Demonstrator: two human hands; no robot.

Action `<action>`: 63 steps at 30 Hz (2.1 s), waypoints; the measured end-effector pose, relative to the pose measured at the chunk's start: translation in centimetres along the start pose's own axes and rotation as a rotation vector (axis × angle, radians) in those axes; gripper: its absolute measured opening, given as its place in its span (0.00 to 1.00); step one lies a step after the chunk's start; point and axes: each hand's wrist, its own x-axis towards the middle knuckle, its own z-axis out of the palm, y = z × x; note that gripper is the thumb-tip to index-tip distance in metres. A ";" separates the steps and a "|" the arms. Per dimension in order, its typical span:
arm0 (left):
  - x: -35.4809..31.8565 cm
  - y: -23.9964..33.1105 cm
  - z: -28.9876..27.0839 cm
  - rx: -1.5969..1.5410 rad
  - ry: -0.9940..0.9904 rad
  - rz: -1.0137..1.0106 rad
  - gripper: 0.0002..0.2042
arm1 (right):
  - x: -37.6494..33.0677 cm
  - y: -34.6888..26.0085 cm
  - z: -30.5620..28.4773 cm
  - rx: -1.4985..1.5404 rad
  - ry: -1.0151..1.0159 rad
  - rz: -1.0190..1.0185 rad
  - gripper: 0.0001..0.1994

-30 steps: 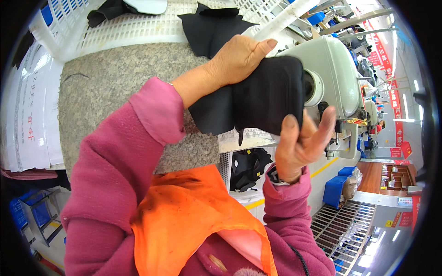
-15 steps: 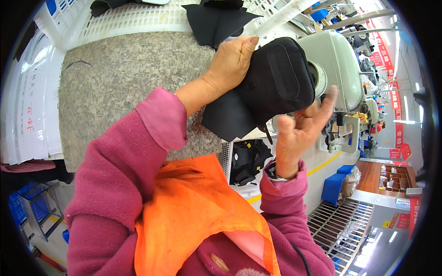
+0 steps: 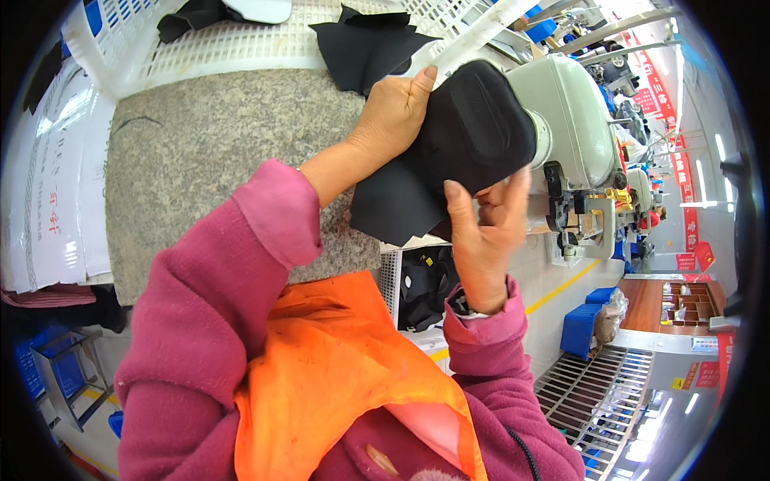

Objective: The person assembles black gloves by inserting white insoles into the glove shells, aligning edges, and smoothing the seams. They handle multiple glove components one at a time, turning them over and checking fit before placing finished gloves into a nearby basket.

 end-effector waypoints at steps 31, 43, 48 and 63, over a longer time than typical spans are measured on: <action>-6.5 -2.5 -2.1 0.714 -0.130 -0.062 0.20 | -1.4 -0.4 -0.4 -0.388 0.030 -0.023 0.41; 3.1 6.8 -4.1 0.130 -0.371 0.698 0.21 | -2.3 -0.3 -2.2 -0.230 0.008 0.016 0.44; 5.9 10.1 -4.5 0.105 -1.020 0.303 0.16 | -1.7 -0.3 -3.0 -0.293 -0.077 0.018 0.41; 6.9 10.3 -4.5 0.189 -1.155 0.352 0.15 | -2.1 0.1 -2.3 -0.163 -0.084 0.065 0.39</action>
